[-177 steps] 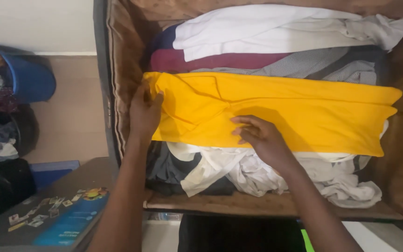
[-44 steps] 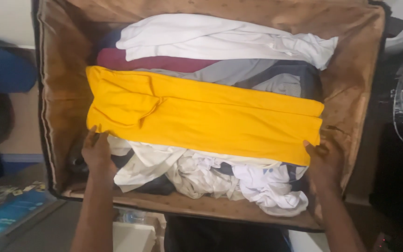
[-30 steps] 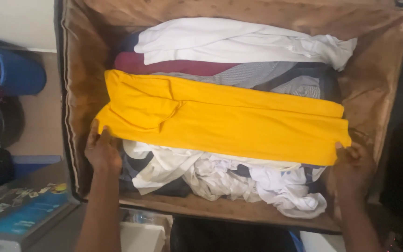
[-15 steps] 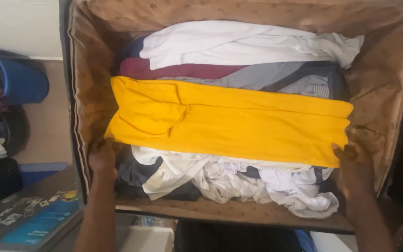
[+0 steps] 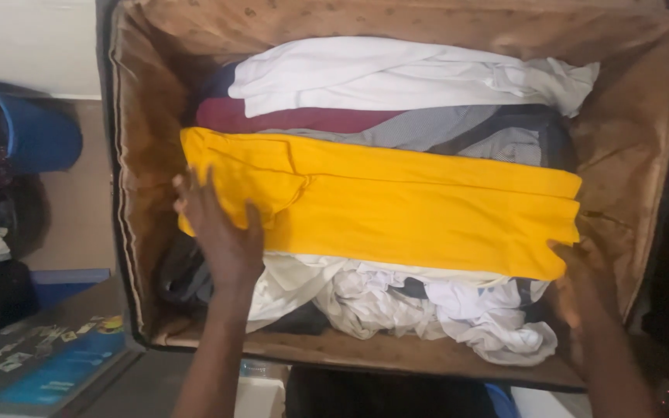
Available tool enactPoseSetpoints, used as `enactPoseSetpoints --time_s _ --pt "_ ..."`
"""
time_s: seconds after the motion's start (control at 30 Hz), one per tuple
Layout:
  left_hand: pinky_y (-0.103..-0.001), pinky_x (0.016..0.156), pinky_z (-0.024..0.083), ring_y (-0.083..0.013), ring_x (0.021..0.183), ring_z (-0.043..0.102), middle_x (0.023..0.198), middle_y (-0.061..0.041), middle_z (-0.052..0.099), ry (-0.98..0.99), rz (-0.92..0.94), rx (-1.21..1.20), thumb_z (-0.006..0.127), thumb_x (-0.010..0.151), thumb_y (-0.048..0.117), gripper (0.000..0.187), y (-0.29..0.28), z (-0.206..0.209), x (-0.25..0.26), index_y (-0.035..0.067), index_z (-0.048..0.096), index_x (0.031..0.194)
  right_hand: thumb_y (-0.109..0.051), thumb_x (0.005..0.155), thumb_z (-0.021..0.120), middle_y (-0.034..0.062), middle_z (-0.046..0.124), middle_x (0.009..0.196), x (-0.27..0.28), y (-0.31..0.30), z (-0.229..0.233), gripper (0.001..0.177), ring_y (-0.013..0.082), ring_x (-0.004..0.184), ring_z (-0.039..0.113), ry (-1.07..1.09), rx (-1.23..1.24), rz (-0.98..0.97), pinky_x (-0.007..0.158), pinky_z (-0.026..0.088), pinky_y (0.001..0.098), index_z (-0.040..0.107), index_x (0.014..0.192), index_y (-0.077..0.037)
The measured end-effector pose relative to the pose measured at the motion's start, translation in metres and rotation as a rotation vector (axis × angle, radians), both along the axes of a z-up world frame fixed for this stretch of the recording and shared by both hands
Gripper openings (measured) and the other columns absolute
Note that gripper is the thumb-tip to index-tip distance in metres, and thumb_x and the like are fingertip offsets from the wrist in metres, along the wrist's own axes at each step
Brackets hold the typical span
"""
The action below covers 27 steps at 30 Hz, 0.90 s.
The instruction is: Fold a yellow t-shirt and place it into a suitcase with other clothes.
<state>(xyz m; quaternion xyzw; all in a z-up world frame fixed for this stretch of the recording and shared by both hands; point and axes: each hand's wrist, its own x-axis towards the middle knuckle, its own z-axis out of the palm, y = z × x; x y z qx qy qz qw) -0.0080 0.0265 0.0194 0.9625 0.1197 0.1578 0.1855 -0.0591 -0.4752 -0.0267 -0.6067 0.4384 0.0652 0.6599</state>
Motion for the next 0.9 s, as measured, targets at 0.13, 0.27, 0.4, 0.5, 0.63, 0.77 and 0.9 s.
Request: enactPoseSetpoints --time_s 0.13,0.27,0.4,0.5,0.63,0.77,0.9 --pt "-0.054 0.125 0.026 -0.0502 0.149 0.034 0.156 -0.028 0.045 0.001 -0.271 -0.276 0.069 0.092 0.005 0.060 -0.050 0.006 0.011 -0.002 0.047 0.147 0.005 0.089 0.067 0.0057 0.063 0.131 0.006 0.009 0.005 0.056 0.0194 0.117 0.065 -0.135 -0.019 0.083 0.095 0.055 0.0314 0.051 0.140 -0.009" --pt "-0.049 0.124 0.033 -0.0431 0.149 0.041 0.152 -0.019 0.052 0.142 -0.550 -0.528 0.065 0.091 0.002 0.050 -0.125 0.014 0.009 0.006 0.057 0.140 0.016 0.084 0.062 0.0089 0.054 0.144 -0.006 -0.008 -0.020 0.070 0.0228 0.127 0.057 -0.158 -0.109 0.173 0.099 0.052 0.0332 0.048 0.147 -0.012" --pt "-0.047 0.123 0.034 -0.0409 0.147 0.043 0.155 -0.016 0.052 0.275 -0.736 -0.664 0.060 0.091 0.001 0.051 -0.201 0.007 -0.002 0.010 0.058 0.141 0.019 0.081 0.059 0.0091 0.048 0.153 -0.005 0.000 -0.009 0.082 0.0240 0.133 0.054 -0.180 -0.051 0.175 0.099 0.052 0.0334 0.043 0.155 -0.016" --pt "-0.047 0.122 0.035 -0.0407 0.145 0.045 0.156 -0.016 0.052 0.342 -0.810 -0.755 0.057 0.091 0.000 0.053 -0.247 0.004 -0.010 0.011 0.057 0.143 0.022 0.077 0.057 0.0025 0.042 0.161 0.015 0.023 0.036 0.086 0.0216 0.137 0.049 -0.068 -0.241 0.294 0.100 0.052 0.0328 0.045 0.152 -0.018" --pt "-0.046 0.120 0.037 -0.0409 0.142 0.048 0.153 -0.017 0.054 0.391 -0.796 -0.837 0.056 0.092 0.003 0.055 -0.285 -0.005 -0.016 0.012 0.053 0.146 0.022 0.076 0.056 0.0055 0.042 0.162 0.018 0.029 0.060 0.087 0.0246 0.138 0.052 -0.187 -0.212 0.401 0.098 0.051 0.0324 0.044 0.152 -0.017" --pt "-0.041 0.117 0.039 -0.0371 0.141 0.051 0.149 -0.019 0.057 0.465 -0.627 -0.992 0.056 0.100 0.013 0.050 -0.296 -0.036 -0.019 0.010 0.051 0.150 0.020 0.079 0.061 0.0073 0.042 0.158 0.025 0.034 0.076 0.091 0.0265 0.130 0.054 -0.030 -0.443 0.615 0.099 0.050 0.0333 0.038 0.157 -0.023" --pt "-0.035 0.116 0.039 -0.0273 0.141 0.054 0.149 -0.018 0.060 0.536 -0.446 -1.285 0.049 0.108 0.028 0.050 -0.292 -0.038 -0.008 0.005 0.048 0.152 0.017 0.078 0.060 0.0211 0.046 0.155 0.019 0.038 0.074 0.096 0.0385 0.141 0.050 -0.246 -0.642 0.917 0.112 0.041 0.0444 0.032 0.162 -0.018"
